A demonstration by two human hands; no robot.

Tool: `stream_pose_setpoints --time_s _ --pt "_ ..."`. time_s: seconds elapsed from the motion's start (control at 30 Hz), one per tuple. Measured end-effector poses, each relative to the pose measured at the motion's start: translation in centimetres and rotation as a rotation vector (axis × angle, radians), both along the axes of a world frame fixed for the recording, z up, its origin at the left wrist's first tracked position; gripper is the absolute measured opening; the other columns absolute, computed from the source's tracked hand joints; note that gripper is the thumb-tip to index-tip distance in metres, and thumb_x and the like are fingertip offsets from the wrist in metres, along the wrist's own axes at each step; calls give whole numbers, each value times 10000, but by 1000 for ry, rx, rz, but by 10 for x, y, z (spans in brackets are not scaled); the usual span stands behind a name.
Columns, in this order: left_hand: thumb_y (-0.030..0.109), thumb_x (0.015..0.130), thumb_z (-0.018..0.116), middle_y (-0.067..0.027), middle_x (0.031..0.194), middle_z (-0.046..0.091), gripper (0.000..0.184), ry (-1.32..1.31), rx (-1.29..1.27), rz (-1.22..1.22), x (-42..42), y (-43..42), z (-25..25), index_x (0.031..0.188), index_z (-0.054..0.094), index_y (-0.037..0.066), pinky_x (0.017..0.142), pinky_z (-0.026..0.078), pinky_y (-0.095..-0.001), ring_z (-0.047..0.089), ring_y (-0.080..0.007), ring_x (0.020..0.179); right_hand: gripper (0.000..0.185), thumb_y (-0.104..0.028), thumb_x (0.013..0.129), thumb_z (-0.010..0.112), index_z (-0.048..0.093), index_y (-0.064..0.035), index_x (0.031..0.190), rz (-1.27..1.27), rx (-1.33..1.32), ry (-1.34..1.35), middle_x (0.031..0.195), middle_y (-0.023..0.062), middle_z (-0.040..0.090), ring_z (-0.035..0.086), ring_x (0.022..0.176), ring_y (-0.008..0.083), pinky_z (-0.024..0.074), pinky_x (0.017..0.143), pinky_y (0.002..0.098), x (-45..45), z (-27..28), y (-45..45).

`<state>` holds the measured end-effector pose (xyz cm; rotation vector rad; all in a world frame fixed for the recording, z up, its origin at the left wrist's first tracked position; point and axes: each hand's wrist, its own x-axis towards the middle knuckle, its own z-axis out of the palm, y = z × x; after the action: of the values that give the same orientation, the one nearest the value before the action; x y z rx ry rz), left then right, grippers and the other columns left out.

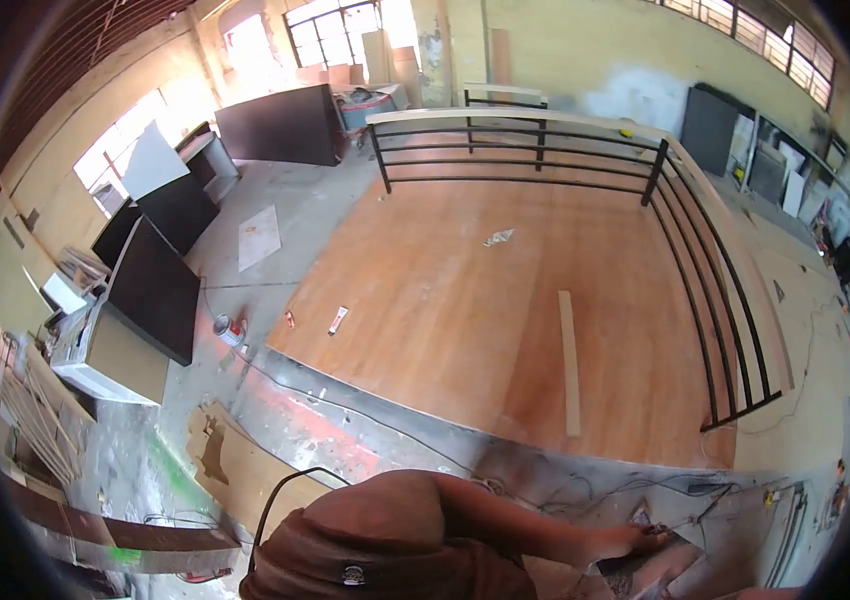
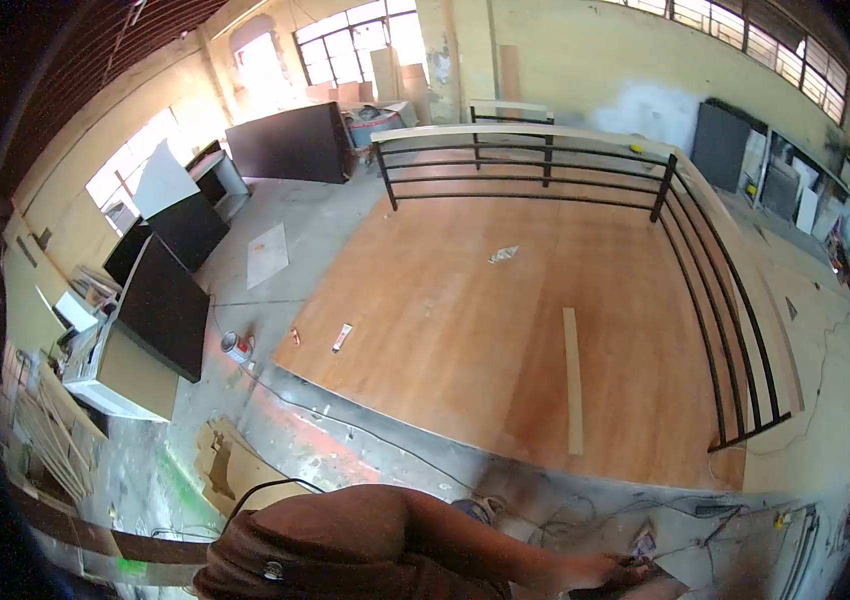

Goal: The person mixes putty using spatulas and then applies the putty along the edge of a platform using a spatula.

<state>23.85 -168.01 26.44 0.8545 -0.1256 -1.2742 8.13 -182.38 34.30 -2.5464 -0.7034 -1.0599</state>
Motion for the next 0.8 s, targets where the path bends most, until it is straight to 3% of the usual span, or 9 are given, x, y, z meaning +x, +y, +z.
stream_pose_setpoints --time_s 0.1,0.17,0.2,0.23,0.3,0.37,0.5,0.7,0.8 --pt "257 1002 560 -73 964 669 292 29 -325 231 3 3 0 1189 602 37 731 502 -355 624 -155 796 327 -313 1022 478 620 -71 1191 -206 -53 263 1342 229 541 521 1205 421 433 924 502 2 12 13" --pt "224 985 581 -20 1042 661 276 142 -158 139 27 32 31 1183 615 35 854 494 -317 616 -142 919 369 -171 903 509 622 -70 1239 -182 -315 190 1328 219 545 478 1245 440 373 1064 531 17 -10 -20" --pt "205 980 584 -47 1081 658 281 -201 -18 252 30 21 -10 1196 607 28 944 453 -311 589 -145 1027 349 -141 875 511 671 -140 1185 -408 -106 532 1340 174 553 475 1256 413 377 1042 547 9 8 -11" --pt "200 978 591 -49 1086 646 258 -178 17 232 30 28 -35 1171 623 31 976 428 -310 568 -144 1046 486 -230 649 731 708 -194 1133 -507 -110 629 1365 114 533 459 1241 397 392 1031 573 -2 0 -24" --pt "217 1011 568 4 993 635 219 -261 172 302 39 40 15 1124 639 43 830 458 -283 546 -108 912 508 -191 669 710 693 -269 1171 -563 -233 671 1366 59 522 494 1175 367 431 1005 506 5 17 -27" --pt "231 1002 588 32 875 614 200 -746 238 437 40 30 38 1028 633 37 733 447 -283 520 -100 796 550 -223 699 690 659 -319 1239 -525 -215 574 1360 17 524 479 1198 309 446 943 435 19 46 -15" --pt "250 998 595 30 835 600 212 -1029 221 513 34 37 41 1008 628 40 704 446 -284 522 -99 773 575 -227 747 633 609 -374 1303 -486 -335 668 1383 -22 516 473 1183 255 416 971 415 33 45 21" --pt "292 1007 575 6 991 618 254 -169 118 294 43 31 9 1076 629 53 774 457 -268 539 -92 892 625 -268 754 655 556 -385 1359 -424 -234 589 1450 -35 471 475 1195 250 399 935 439 14 61 24" --pt "301 1011 559 -10 1063 616 276 22 67 214 35 30 5 1134 614 59 822 463 -274 554 -107 951 642 -285 730 689 564 -374 1354 -469 -69 464 1479 -29 450 465 1200 280 386 925 495 8 -3 9"
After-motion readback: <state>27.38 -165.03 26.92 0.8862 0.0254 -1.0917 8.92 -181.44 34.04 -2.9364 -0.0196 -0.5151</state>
